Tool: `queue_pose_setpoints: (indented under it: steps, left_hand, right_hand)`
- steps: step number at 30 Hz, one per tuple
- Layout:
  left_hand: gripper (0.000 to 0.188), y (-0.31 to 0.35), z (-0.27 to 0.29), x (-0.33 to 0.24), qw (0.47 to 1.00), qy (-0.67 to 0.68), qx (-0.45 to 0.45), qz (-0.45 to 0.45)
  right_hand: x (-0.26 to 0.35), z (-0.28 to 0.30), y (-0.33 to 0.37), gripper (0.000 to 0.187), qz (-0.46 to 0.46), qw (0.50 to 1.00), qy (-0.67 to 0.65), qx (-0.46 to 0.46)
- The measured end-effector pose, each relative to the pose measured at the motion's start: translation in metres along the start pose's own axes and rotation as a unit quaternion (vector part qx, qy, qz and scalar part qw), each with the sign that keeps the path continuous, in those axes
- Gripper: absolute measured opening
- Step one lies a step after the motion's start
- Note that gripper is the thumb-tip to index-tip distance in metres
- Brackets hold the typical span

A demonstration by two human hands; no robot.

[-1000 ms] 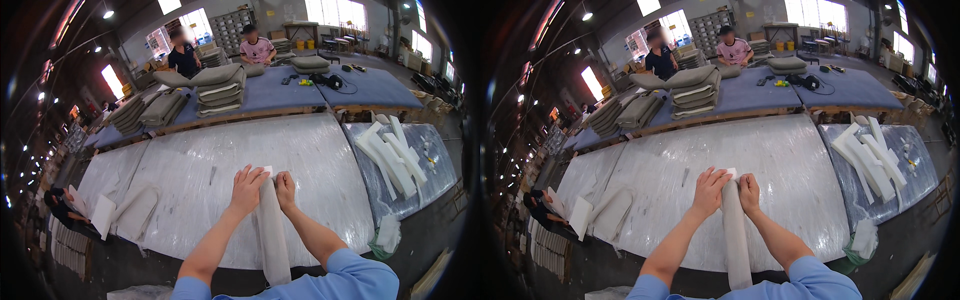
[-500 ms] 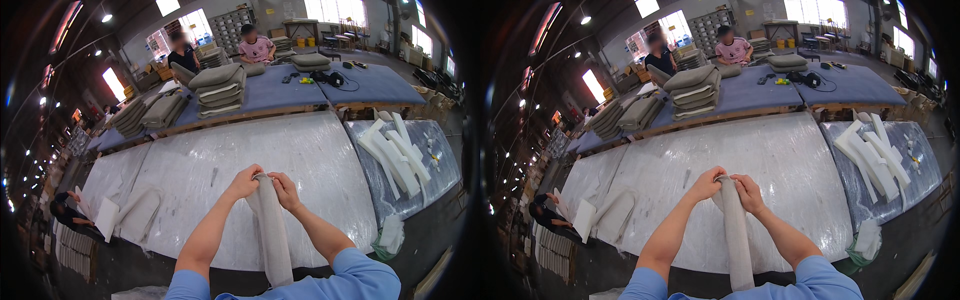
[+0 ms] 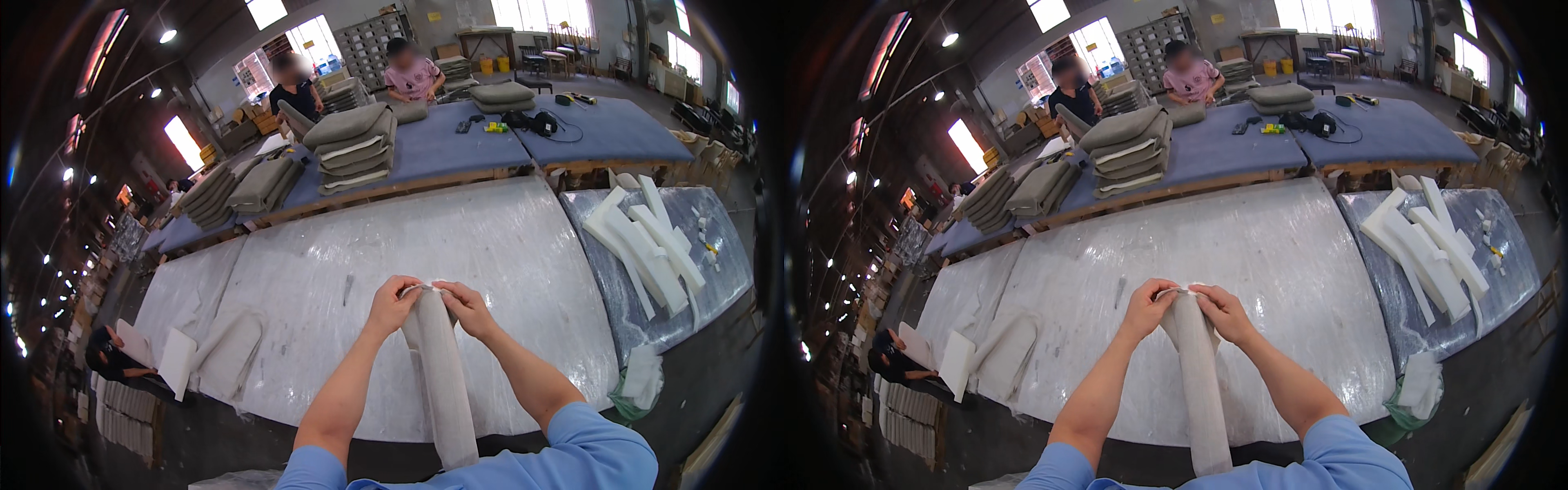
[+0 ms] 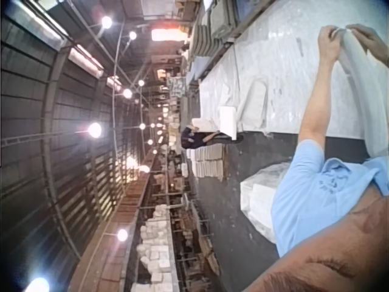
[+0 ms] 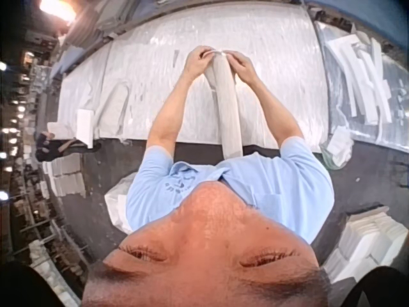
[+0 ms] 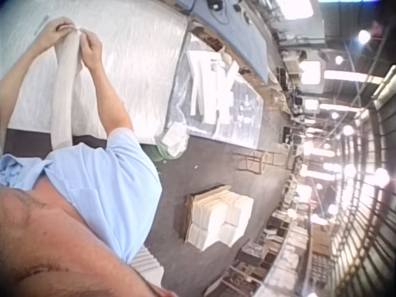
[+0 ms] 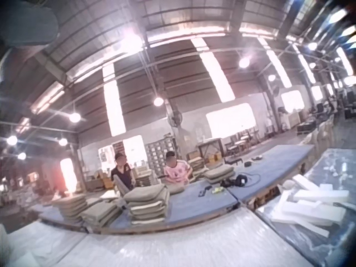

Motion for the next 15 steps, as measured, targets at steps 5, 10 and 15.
queue_pose_setpoints:
  steps: [5, 10, 15]
  left_hand:
    - [0.016, 0.001, -0.006, 0.025, 0.989, 0.131, -0.024, 0.064]
    - [0.024, 0.006, -0.003, 0.036, 0.999, 0.014, -0.042, -0.015]
    - [0.033, 0.005, -0.032, 0.034, 0.974, 0.052, -0.217, -0.047]
  right_hand:
    - [-0.02, 0.01, 0.012, 0.021, -0.016, 0.991, -0.047, -0.124]
    - [-0.03, 0.005, 0.005, 0.018, -0.067, 0.967, -0.111, -0.217]
    - [-0.034, 0.01, -0.017, 0.033, -0.087, 0.96, -0.108, -0.243]
Point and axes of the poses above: each hand's wrist, its own y-axis away from the middle knuckle, its own z-axis out of the back of the hand, x = y × z, the point moved 7 cm from there along -y, towards the middle knuckle, and after that the axes turned 12 degrees about y, right-handed, at the moved point
